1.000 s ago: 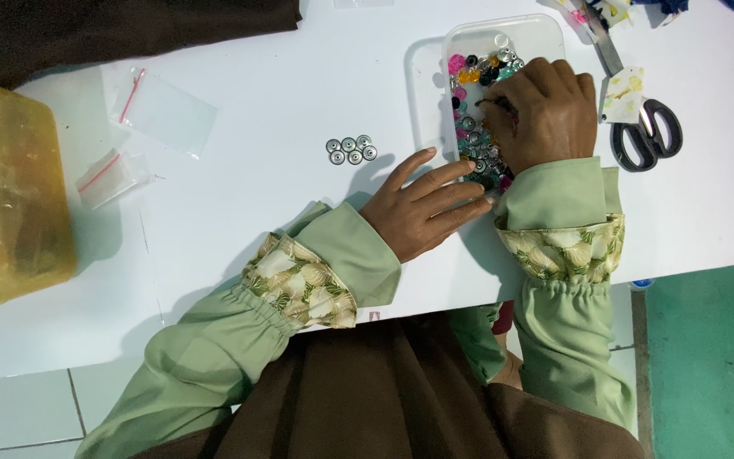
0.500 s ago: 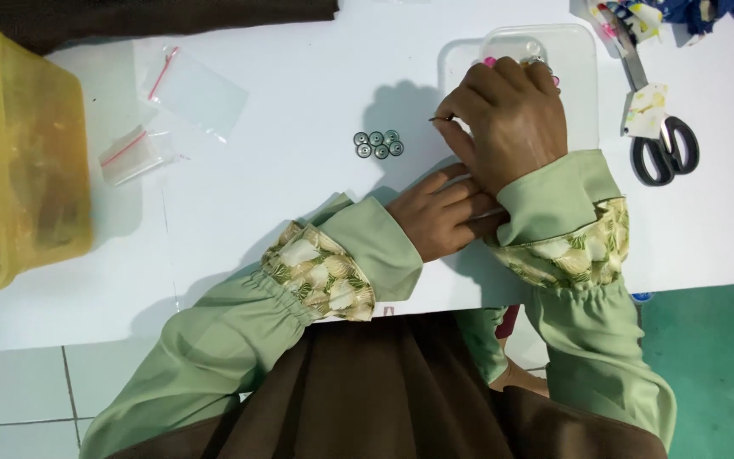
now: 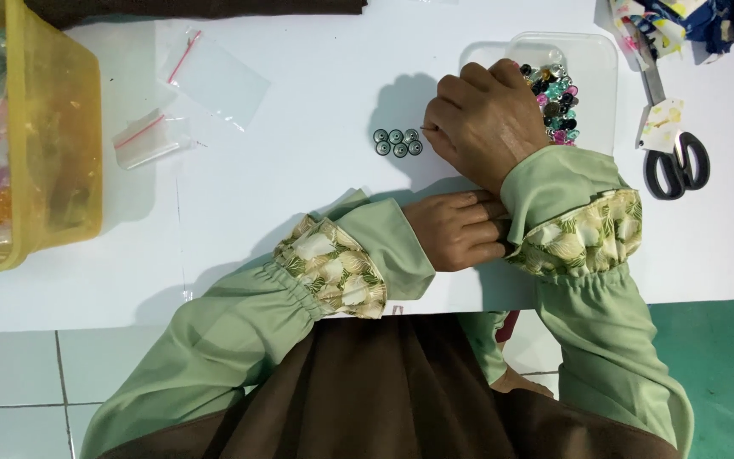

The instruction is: Sorting small decorative beads and buttons and placing them into small plastic resealable bags.

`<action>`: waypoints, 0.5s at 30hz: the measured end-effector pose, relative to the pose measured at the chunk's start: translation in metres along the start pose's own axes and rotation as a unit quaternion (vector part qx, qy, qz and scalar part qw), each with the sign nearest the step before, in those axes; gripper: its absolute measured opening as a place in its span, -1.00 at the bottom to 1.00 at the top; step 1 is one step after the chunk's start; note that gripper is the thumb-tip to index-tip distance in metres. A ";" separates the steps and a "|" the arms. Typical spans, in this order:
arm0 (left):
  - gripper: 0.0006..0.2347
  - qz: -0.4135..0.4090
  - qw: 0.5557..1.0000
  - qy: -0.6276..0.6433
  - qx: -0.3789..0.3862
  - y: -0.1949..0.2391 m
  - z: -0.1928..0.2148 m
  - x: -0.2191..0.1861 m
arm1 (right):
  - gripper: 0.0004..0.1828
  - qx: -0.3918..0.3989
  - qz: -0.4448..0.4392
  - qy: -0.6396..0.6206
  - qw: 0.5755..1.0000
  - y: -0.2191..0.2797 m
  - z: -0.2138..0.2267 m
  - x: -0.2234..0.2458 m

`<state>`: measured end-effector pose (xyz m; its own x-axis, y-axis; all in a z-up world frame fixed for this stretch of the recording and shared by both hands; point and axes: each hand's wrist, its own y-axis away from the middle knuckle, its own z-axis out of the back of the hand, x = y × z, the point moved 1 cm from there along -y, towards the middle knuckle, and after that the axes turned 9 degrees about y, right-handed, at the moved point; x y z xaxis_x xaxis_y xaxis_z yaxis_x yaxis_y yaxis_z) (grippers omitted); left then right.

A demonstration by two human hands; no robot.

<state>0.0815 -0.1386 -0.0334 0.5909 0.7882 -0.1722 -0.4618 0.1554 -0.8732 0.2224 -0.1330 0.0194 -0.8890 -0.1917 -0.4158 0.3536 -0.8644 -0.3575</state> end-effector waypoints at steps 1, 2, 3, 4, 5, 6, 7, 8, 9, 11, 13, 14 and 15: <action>-0.87 0.000 1.000 -0.001 0.000 0.002 -0.002 0.001 | -0.83 0.000 0.000 0.000 1.000 0.000 0.000 0.000; -0.89 -0.004 1.000 0.005 0.005 0.004 -0.004 0.001 | -0.82 -0.006 0.007 -0.001 1.000 0.001 0.001 0.000; -0.91 -0.008 1.000 0.011 0.010 0.006 -0.006 0.001 | -0.81 -0.011 0.013 -0.001 1.000 0.001 0.002 0.000; -0.91 -0.008 1.000 0.011 0.010 0.005 -0.005 0.000 | -0.81 -0.011 0.013 -0.001 1.000 0.002 0.002 0.001; -0.89 -0.002 1.000 0.014 0.008 0.004 -0.005 0.000 | -0.78 0.003 0.013 -0.005 1.000 0.003 0.003 0.002; -0.88 0.005 1.000 0.016 0.006 0.003 -0.004 -0.001 | -0.75 0.016 0.013 -0.011 1.000 0.004 0.004 0.003; -0.88 0.005 1.000 0.016 0.006 0.004 -0.005 -0.001 | -0.75 0.016 0.013 -0.011 1.000 0.009 0.003 0.001; -0.87 -0.006 1.000 0.024 0.010 0.005 -0.007 0.000 | -0.84 0.031 0.000 -0.052 0.998 0.013 0.002 -0.001; -0.86 -0.017 0.999 0.033 0.013 0.006 -0.008 0.000 | -0.93 0.045 -0.013 -0.092 0.995 0.018 0.001 -0.003; -0.85 -0.016 0.999 0.026 0.015 0.005 -0.007 0.003 | -0.94 0.046 -0.040 -0.123 0.991 0.020 0.013 -0.010; -0.84 -0.011 1.000 0.018 0.016 0.007 -0.007 0.002 | -0.82 0.046 -0.065 -0.156 0.985 0.021 0.019 -0.013; -0.86 -0.005 1.000 0.018 0.016 0.007 -0.007 0.002 | -0.79 0.057 -0.072 -0.169 0.981 0.022 0.020 -0.013; -0.87 0.000 1.000 0.018 0.016 0.007 -0.008 0.001 | -0.75 0.068 -0.080 -0.182 0.978 0.024 0.021 -0.014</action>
<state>0.0844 -0.1415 -0.0438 0.6137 0.7665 -0.1895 -0.4831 0.1747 -0.8580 0.2372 -0.1606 0.0339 -0.9832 -0.1801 -0.0286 0.1811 -0.9458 -0.2696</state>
